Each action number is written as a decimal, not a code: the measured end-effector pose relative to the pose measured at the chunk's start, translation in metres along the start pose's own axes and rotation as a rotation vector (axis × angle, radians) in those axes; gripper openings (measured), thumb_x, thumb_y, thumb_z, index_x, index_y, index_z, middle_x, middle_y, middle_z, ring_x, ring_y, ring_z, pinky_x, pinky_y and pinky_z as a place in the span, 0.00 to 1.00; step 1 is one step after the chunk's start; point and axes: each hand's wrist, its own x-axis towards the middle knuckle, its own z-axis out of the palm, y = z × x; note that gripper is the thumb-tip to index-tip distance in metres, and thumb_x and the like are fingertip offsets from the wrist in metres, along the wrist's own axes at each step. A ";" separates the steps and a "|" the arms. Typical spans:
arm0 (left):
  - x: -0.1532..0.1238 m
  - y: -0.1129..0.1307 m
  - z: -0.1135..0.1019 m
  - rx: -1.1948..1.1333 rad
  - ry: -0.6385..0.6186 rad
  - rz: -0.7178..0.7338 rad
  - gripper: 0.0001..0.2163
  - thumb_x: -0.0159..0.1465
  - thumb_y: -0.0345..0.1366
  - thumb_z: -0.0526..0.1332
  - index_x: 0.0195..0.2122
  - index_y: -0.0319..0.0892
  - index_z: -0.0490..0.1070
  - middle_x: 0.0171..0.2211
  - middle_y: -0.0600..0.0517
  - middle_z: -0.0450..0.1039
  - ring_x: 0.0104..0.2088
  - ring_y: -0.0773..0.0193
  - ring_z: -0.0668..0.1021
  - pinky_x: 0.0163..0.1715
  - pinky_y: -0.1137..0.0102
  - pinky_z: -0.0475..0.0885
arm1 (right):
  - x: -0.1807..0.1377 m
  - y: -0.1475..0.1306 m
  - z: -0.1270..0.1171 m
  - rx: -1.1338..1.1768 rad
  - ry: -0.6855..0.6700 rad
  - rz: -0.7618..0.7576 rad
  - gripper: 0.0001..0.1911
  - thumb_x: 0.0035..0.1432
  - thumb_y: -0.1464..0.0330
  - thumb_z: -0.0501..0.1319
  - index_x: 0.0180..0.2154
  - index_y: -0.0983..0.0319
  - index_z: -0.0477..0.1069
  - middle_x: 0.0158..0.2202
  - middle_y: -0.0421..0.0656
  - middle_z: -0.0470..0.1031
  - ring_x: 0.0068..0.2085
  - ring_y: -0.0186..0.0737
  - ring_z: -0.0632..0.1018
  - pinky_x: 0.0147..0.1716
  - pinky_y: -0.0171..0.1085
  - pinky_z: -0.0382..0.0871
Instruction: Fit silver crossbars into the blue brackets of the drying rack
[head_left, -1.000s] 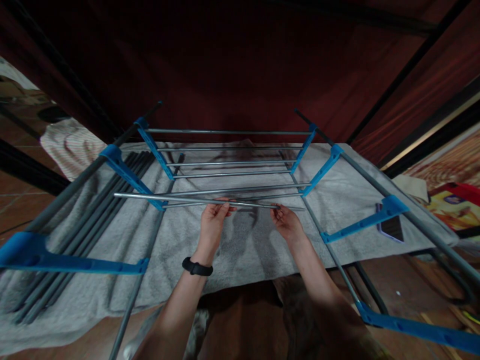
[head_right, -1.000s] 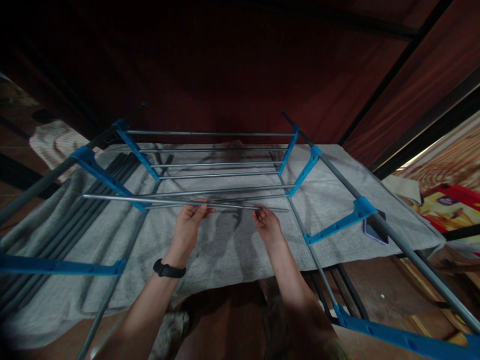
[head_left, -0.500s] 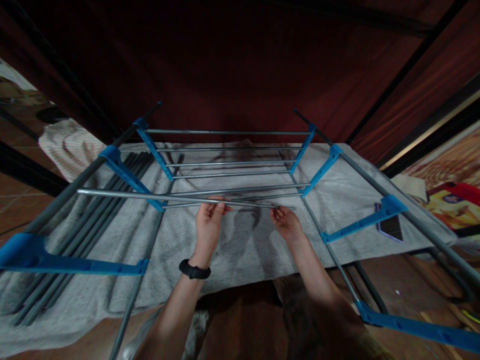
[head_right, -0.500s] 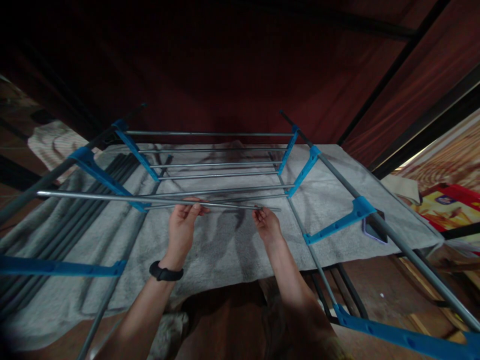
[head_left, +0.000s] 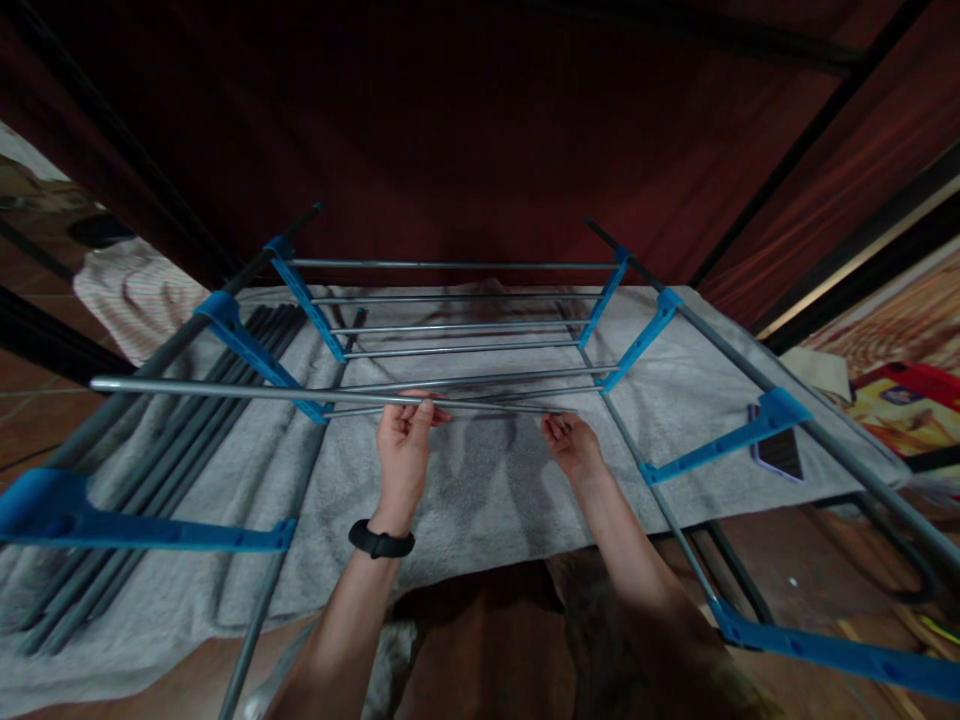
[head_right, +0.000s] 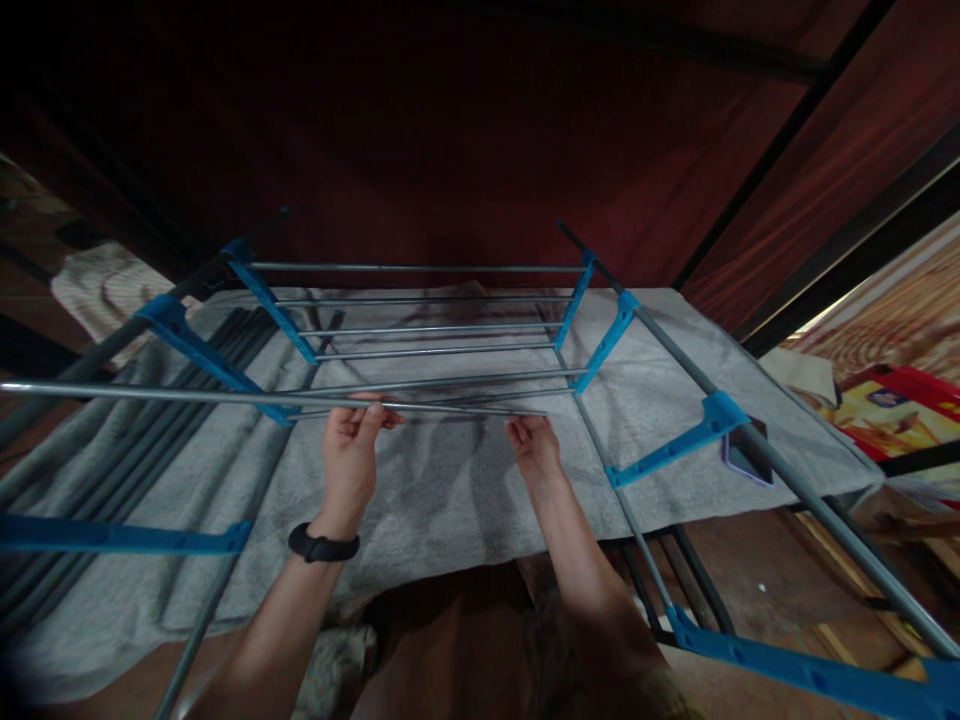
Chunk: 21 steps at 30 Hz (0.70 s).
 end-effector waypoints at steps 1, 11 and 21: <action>0.000 0.001 -0.001 0.002 0.000 0.010 0.11 0.56 0.41 0.69 0.37 0.45 0.73 0.30 0.52 0.76 0.28 0.65 0.77 0.33 0.71 0.70 | 0.000 0.000 0.000 -0.001 0.011 -0.003 0.09 0.48 0.78 0.58 0.26 0.59 0.64 0.22 0.35 0.74 0.27 0.31 0.78 0.32 0.33 0.78; 0.003 0.004 -0.008 0.022 0.016 0.051 0.12 0.57 0.41 0.69 0.38 0.44 0.72 0.31 0.52 0.76 0.29 0.65 0.77 0.34 0.70 0.71 | 0.004 -0.003 0.001 -0.004 0.081 0.010 0.13 0.47 0.80 0.57 0.29 0.57 0.60 0.21 0.33 0.73 0.26 0.31 0.78 0.31 0.32 0.77; 0.010 -0.005 -0.015 0.012 -0.018 0.112 0.11 0.60 0.41 0.66 0.40 0.43 0.71 0.31 0.53 0.75 0.27 0.67 0.77 0.33 0.70 0.71 | 0.011 -0.003 -0.006 -0.010 0.076 0.001 0.10 0.49 0.79 0.59 0.30 0.58 0.62 0.21 0.33 0.72 0.26 0.30 0.78 0.32 0.31 0.77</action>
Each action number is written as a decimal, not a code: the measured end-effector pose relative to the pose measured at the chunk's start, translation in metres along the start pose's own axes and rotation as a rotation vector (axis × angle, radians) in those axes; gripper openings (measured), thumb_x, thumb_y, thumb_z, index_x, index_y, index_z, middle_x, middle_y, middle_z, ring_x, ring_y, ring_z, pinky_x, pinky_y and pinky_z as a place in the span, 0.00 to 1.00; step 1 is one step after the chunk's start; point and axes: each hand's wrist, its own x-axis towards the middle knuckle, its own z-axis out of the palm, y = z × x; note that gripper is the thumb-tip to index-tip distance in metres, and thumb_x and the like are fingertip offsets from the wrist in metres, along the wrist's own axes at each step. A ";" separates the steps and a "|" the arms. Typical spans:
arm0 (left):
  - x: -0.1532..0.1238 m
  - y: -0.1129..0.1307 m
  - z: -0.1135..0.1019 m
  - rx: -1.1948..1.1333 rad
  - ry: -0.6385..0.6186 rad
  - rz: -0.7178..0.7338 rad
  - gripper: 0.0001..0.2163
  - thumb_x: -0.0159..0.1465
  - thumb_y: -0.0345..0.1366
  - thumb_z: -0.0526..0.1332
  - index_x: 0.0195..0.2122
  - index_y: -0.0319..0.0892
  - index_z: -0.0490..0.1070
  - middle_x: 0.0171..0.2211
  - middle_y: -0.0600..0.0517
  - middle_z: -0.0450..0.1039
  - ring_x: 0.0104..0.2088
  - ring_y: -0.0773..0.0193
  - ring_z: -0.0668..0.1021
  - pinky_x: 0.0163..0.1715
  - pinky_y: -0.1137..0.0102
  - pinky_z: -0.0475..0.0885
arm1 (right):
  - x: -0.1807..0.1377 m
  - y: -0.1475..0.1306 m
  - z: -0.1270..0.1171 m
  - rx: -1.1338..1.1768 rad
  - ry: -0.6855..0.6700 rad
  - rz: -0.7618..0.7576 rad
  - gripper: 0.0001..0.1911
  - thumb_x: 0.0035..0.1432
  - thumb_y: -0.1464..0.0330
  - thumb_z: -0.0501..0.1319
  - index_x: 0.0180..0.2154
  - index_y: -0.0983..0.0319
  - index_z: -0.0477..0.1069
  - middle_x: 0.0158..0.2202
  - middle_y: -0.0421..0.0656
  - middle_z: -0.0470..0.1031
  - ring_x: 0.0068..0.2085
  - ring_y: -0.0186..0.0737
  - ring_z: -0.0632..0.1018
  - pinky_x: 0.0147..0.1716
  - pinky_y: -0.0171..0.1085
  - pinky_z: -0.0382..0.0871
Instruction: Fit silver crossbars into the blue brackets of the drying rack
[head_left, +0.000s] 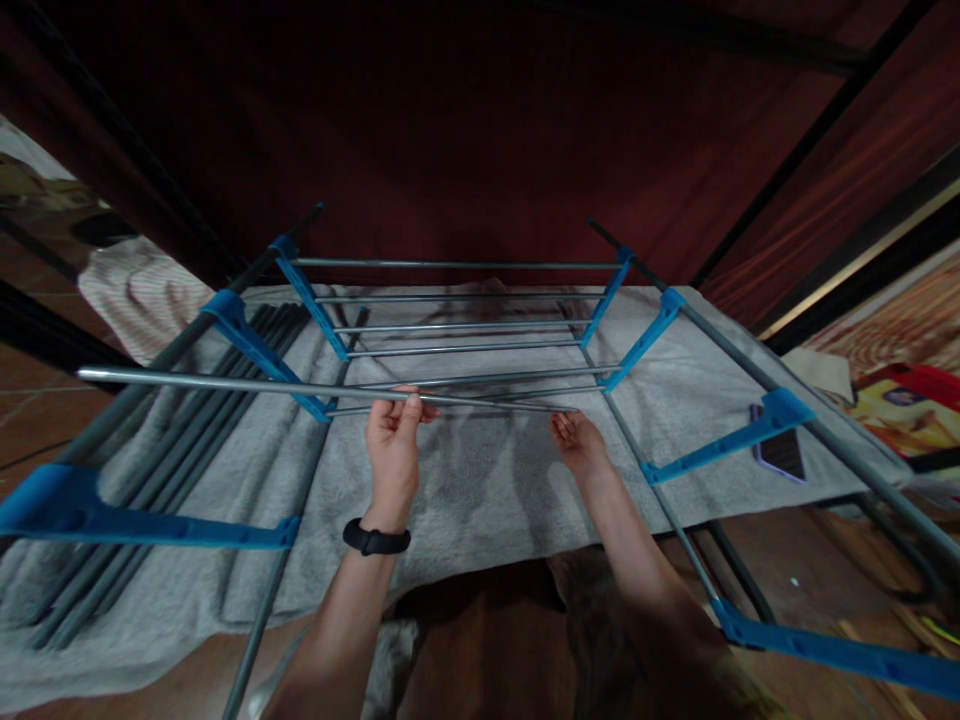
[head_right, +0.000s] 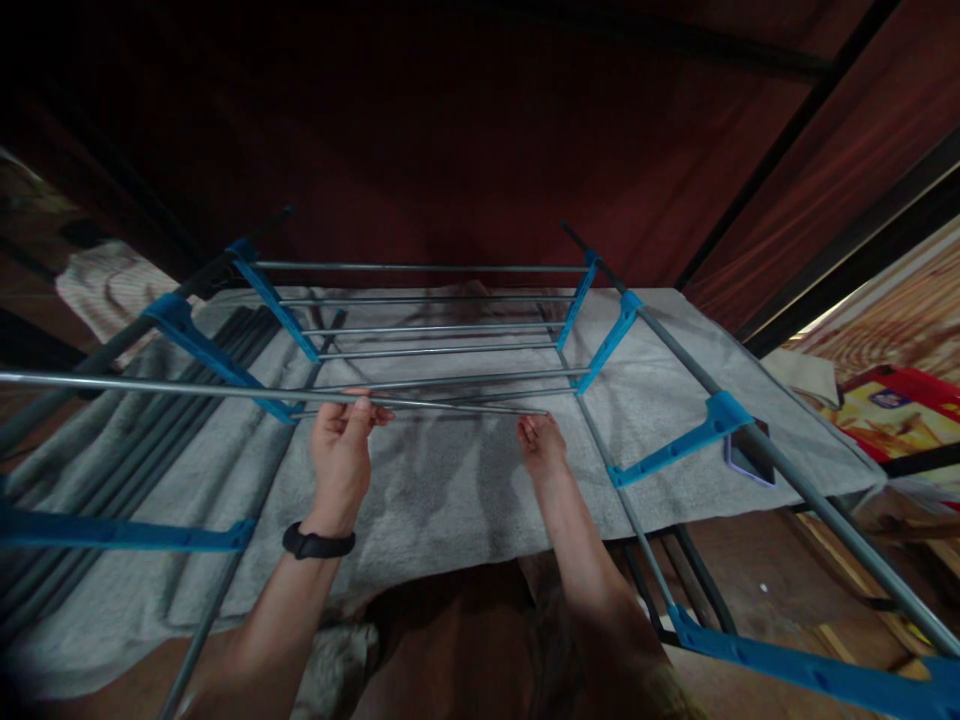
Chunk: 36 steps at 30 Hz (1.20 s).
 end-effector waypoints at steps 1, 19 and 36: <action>0.000 0.000 0.001 -0.002 -0.003 -0.012 0.11 0.60 0.40 0.66 0.40 0.43 0.71 0.30 0.53 0.75 0.27 0.67 0.77 0.32 0.71 0.71 | 0.000 -0.001 0.000 0.006 0.009 -0.002 0.10 0.50 0.79 0.58 0.30 0.58 0.62 0.21 0.33 0.72 0.26 0.30 0.78 0.32 0.31 0.77; -0.019 -0.003 0.026 0.076 -0.108 -0.111 0.12 0.58 0.40 0.67 0.40 0.42 0.72 0.31 0.52 0.76 0.29 0.66 0.78 0.33 0.70 0.72 | 0.001 -0.021 -0.002 0.052 0.128 -0.004 0.11 0.54 0.80 0.55 0.33 0.58 0.62 0.23 0.33 0.69 0.25 0.28 0.76 0.31 0.29 0.77; -0.031 -0.011 0.038 0.065 -0.135 -0.178 0.13 0.59 0.42 0.66 0.41 0.41 0.72 0.28 0.52 0.75 0.28 0.65 0.78 0.33 0.68 0.72 | 0.000 -0.039 -0.011 0.082 0.174 -0.086 0.16 0.48 0.82 0.55 0.33 0.56 0.59 0.22 0.29 0.67 0.22 0.26 0.73 0.29 0.28 0.75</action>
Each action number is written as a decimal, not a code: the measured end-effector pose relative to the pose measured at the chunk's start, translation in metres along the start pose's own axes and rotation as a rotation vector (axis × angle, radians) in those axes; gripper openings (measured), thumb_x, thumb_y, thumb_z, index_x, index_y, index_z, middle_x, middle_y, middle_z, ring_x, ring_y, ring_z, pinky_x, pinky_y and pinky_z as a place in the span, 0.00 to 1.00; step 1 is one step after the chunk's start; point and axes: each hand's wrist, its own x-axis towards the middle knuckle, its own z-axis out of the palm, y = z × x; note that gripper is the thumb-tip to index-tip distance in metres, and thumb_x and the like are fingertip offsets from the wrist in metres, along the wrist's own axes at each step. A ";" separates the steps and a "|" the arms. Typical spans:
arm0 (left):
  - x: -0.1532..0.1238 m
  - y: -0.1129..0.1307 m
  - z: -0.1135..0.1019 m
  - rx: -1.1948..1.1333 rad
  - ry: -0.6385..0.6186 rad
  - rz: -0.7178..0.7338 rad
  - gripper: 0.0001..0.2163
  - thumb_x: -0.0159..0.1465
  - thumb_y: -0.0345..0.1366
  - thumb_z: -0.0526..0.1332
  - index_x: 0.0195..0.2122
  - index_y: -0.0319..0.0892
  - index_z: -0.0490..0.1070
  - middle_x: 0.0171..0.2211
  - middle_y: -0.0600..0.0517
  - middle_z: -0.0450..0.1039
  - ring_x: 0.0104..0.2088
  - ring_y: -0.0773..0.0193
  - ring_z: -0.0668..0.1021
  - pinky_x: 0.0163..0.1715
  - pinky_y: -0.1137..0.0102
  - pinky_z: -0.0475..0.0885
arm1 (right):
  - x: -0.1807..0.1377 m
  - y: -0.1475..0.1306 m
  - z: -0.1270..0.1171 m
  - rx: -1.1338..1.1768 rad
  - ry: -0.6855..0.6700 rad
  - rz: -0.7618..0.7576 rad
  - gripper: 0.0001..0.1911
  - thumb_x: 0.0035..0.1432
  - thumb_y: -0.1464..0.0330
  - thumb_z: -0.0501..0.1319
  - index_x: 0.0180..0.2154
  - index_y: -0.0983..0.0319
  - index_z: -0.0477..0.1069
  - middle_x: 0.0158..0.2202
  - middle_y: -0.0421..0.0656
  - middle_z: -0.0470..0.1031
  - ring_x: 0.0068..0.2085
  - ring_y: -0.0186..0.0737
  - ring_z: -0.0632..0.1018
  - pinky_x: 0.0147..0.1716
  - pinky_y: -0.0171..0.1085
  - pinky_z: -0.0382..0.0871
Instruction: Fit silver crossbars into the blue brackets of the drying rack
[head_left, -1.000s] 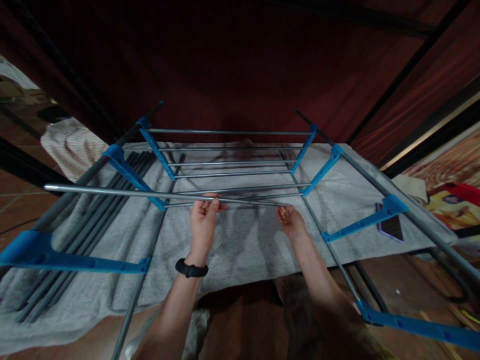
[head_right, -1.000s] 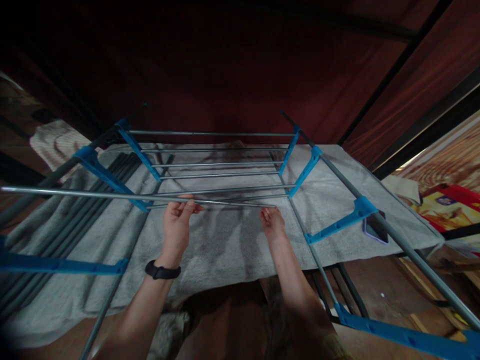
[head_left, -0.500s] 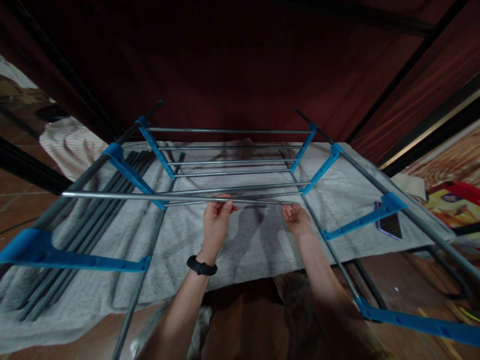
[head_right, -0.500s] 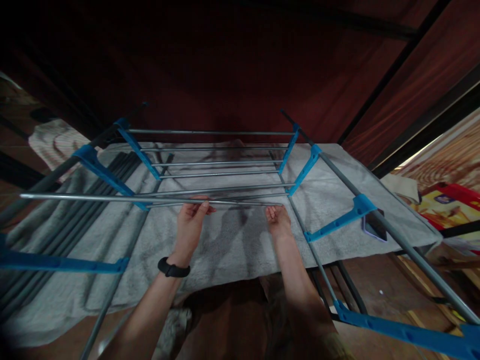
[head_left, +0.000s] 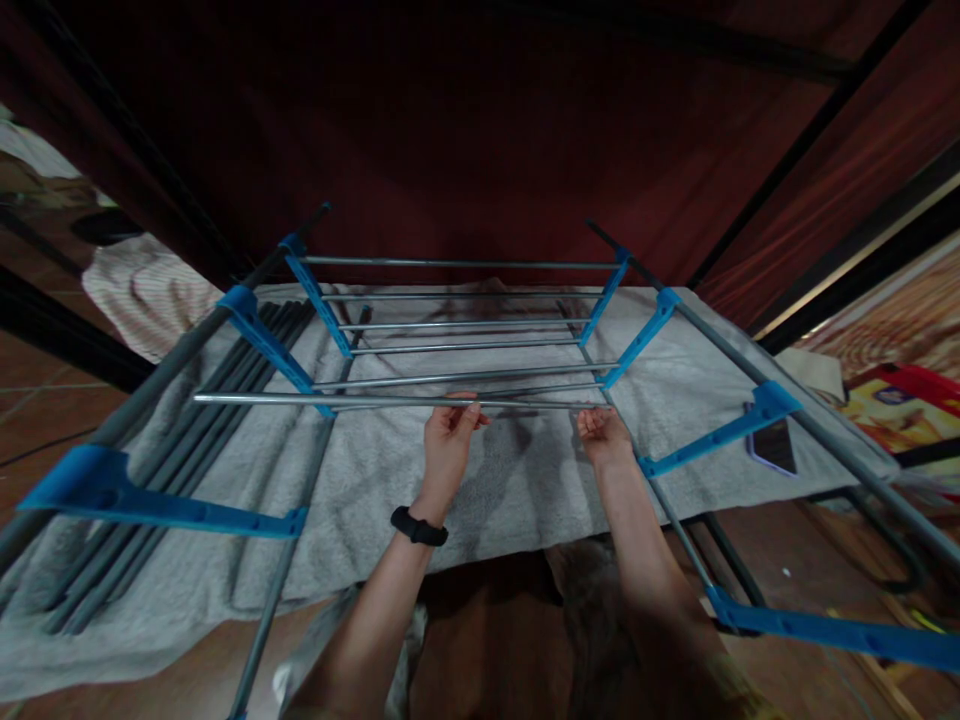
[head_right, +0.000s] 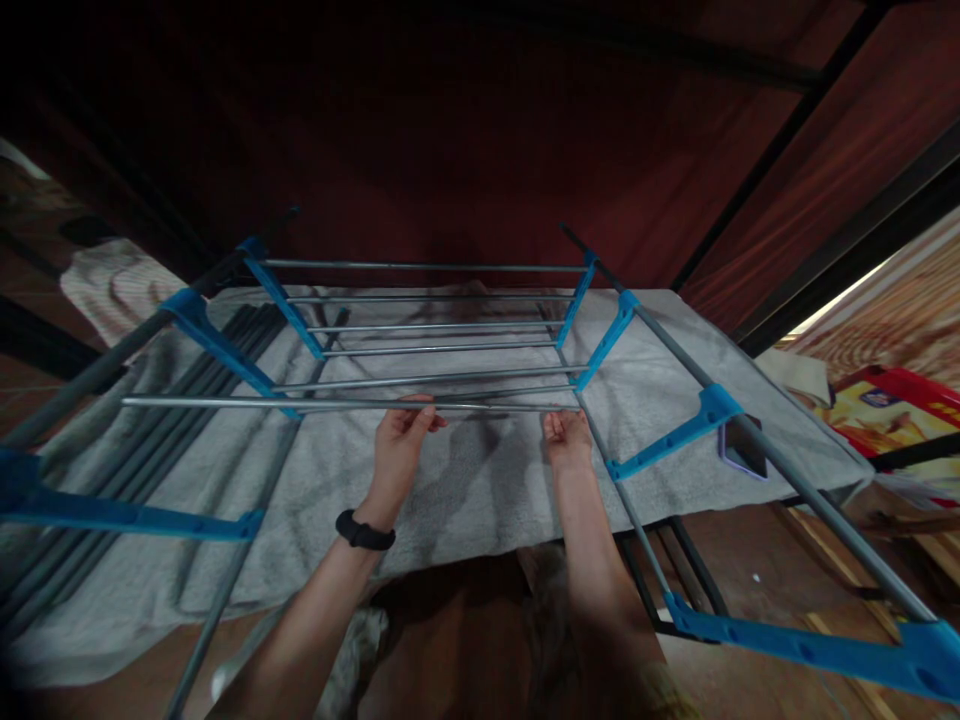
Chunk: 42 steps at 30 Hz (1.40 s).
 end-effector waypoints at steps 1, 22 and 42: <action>0.000 0.000 0.001 -0.006 0.000 -0.002 0.13 0.59 0.42 0.67 0.41 0.41 0.72 0.28 0.52 0.75 0.28 0.65 0.78 0.33 0.68 0.72 | 0.000 0.000 0.000 -0.008 0.004 -0.007 0.16 0.47 0.82 0.55 0.33 0.56 0.59 0.22 0.29 0.67 0.22 0.26 0.73 0.29 0.28 0.75; 0.004 -0.018 0.008 -0.179 0.060 -0.191 0.14 0.55 0.43 0.69 0.38 0.40 0.75 0.29 0.51 0.76 0.29 0.66 0.78 0.31 0.70 0.70 | -0.006 -0.011 0.008 0.023 0.013 -0.109 0.18 0.52 0.81 0.57 0.39 0.54 0.59 0.23 0.26 0.70 0.22 0.26 0.75 0.27 0.27 0.73; 0.006 -0.023 0.007 -0.294 0.054 -0.355 0.14 0.51 0.41 0.72 0.35 0.39 0.77 0.33 0.48 0.79 0.30 0.65 0.80 0.32 0.72 0.70 | -0.029 0.014 0.025 -0.089 -0.350 -0.044 0.06 0.52 0.73 0.67 0.29 0.60 0.70 0.25 0.35 0.76 0.28 0.29 0.78 0.34 0.30 0.76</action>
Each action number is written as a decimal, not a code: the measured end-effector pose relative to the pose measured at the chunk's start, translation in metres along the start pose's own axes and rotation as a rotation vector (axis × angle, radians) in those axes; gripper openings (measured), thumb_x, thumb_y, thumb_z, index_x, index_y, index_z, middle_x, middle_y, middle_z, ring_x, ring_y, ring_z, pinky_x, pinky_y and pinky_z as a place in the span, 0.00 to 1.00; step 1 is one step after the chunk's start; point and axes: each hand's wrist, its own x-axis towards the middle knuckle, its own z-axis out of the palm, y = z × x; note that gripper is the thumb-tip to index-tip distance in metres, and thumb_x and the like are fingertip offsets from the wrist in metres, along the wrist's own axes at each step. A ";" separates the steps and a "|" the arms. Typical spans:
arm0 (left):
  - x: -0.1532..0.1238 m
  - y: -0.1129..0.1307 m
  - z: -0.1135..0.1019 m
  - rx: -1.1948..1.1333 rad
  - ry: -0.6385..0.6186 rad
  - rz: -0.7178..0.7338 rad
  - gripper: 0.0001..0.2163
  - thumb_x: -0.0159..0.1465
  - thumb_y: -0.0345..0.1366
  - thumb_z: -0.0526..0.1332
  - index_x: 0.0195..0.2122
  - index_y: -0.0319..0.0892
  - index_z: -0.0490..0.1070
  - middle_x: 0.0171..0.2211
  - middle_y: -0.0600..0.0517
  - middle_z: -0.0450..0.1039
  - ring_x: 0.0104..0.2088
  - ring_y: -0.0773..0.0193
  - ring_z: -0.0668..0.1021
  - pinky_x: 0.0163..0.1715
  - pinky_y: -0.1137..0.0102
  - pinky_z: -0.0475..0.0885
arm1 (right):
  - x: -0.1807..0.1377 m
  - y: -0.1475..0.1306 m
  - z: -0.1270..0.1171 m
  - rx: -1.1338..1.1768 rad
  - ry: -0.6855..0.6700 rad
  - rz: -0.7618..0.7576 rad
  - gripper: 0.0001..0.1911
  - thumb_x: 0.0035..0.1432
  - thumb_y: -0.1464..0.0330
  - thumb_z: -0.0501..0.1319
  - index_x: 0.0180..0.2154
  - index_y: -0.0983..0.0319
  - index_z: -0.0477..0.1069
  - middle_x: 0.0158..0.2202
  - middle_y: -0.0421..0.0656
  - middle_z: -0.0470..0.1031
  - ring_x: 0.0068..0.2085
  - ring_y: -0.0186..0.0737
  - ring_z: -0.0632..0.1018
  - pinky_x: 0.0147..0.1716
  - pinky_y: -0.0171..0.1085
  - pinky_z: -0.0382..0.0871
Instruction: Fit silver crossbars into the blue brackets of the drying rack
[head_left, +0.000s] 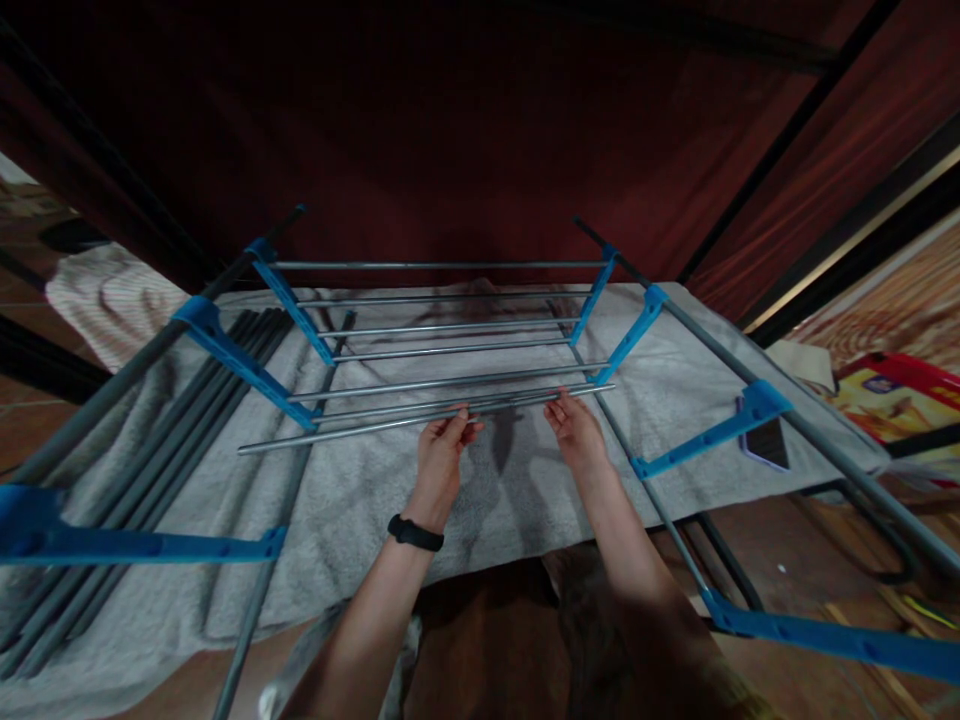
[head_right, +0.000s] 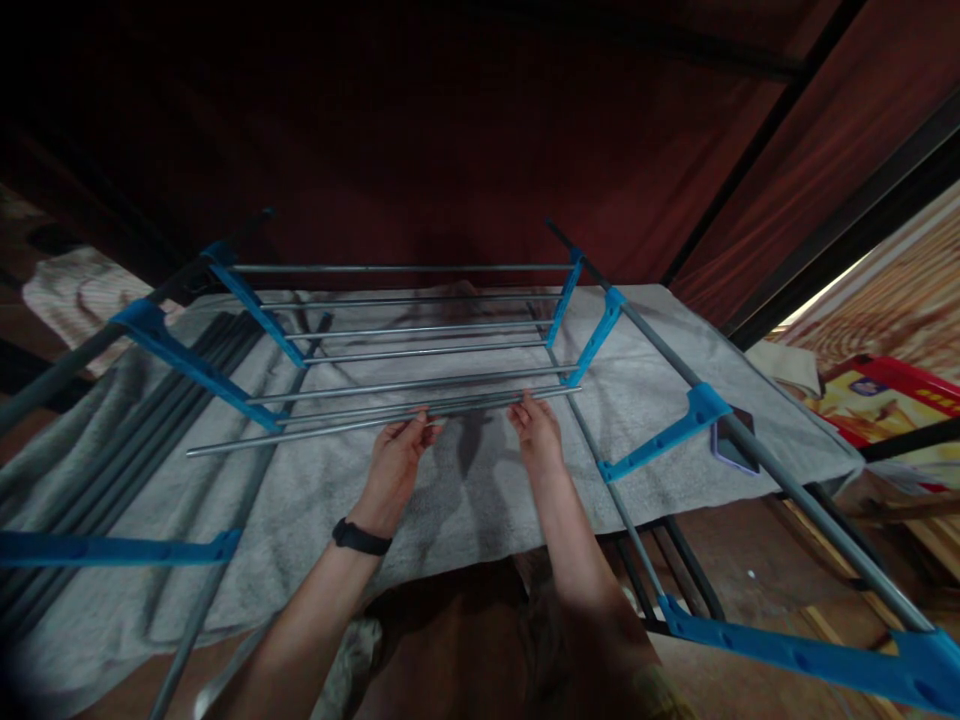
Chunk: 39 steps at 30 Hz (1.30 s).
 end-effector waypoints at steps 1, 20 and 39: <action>0.000 0.000 0.000 -0.007 0.005 -0.005 0.14 0.51 0.41 0.72 0.35 0.39 0.77 0.33 0.48 0.79 0.30 0.66 0.80 0.32 0.72 0.70 | -0.002 0.003 0.003 -0.006 -0.026 0.019 0.06 0.52 0.73 0.67 0.30 0.61 0.71 0.26 0.36 0.76 0.29 0.30 0.78 0.34 0.30 0.76; 0.002 -0.002 0.000 -0.008 0.045 -0.053 0.14 0.51 0.41 0.73 0.32 0.38 0.76 0.32 0.47 0.79 0.29 0.67 0.79 0.29 0.73 0.70 | -0.021 0.037 0.022 -0.038 -0.204 0.131 0.06 0.48 0.73 0.70 0.30 0.61 0.75 0.30 0.37 0.80 0.32 0.34 0.81 0.35 0.34 0.78; 0.005 0.000 -0.006 -0.110 0.116 -0.106 0.11 0.57 0.39 0.69 0.34 0.37 0.73 0.31 0.47 0.79 0.29 0.66 0.80 0.29 0.73 0.70 | -0.014 0.035 0.015 -0.093 -0.168 0.145 0.10 0.45 0.68 0.73 0.30 0.60 0.74 0.27 0.37 0.79 0.30 0.33 0.79 0.33 0.32 0.74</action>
